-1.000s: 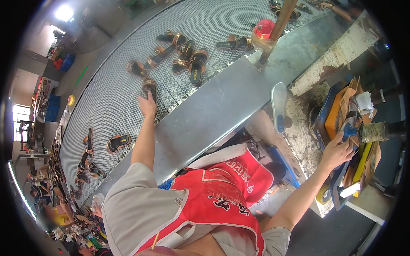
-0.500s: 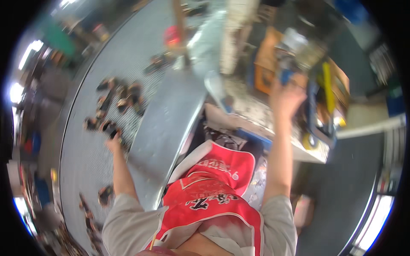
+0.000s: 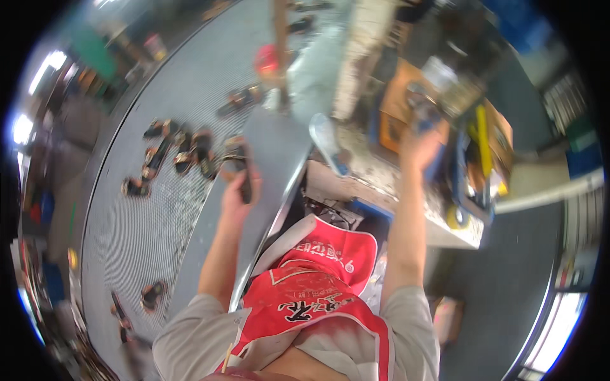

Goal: Picking up sandals from a conveyor belt and using a machine to press or assemble parts.

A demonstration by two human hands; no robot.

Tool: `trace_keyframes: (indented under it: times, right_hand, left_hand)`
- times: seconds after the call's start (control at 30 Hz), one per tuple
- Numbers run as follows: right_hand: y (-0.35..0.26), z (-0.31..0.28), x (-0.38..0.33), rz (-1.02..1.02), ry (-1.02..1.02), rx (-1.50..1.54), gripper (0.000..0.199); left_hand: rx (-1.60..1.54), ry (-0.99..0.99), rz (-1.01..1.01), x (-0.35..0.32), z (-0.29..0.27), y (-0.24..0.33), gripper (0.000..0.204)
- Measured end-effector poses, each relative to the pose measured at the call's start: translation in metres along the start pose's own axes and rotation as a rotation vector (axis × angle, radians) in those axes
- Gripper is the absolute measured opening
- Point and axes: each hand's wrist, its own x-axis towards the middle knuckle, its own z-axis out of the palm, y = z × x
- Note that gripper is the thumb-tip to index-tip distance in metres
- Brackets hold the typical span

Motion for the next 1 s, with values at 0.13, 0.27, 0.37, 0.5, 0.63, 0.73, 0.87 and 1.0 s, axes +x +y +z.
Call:
trace_keyframes:
  times: [0.13, 0.27, 0.37, 0.5, 0.63, 0.73, 0.87, 1.0]
  right_hand:
    - [-0.001, -0.077, -0.054, -0.061, -0.091, 0.013, 0.076]
    - [-0.032, -0.142, -0.143, -0.229, -0.239, 0.234, 0.077]
    - [-0.063, -0.153, -0.209, -0.194, -0.608, 0.479, 0.074]
    - [-0.113, -0.148, -0.276, -0.291, -1.015, 0.644, 0.068]
    - [-0.151, -0.142, -0.313, -0.634, -1.068, 0.971, 0.069]
    - [-0.171, -0.146, -0.327, -0.747, -1.131, 1.177, 0.065]
    - [-0.173, -0.164, -0.319, -0.736, -1.195, 1.268, 0.061]
    - [-0.162, -0.173, -0.296, -0.498, -1.192, 1.242, 0.050]
  left_hand:
    - [-0.119, -0.082, -0.179, -0.050, 0.045, -0.057, 0.040]
    - [-0.309, -0.266, -0.327, -0.089, 0.058, -0.100, 0.049]
    - [-0.320, -0.240, -0.277, -0.106, 0.054, -0.109, 0.047]
    - [-0.181, 0.021, -0.004, -0.127, 0.046, -0.072, 0.042]
    - [-0.305, 0.335, 0.197, -0.146, -0.010, -0.002, 0.033]
    - [-0.231, 0.471, 0.426, -0.172, -0.048, 0.045, 0.031]
    - [-0.153, 0.496, 0.917, -0.224, -0.171, 0.164, 0.027]
    - [0.149, 1.151, 1.098, -0.245, -0.210, 0.224, 0.032]
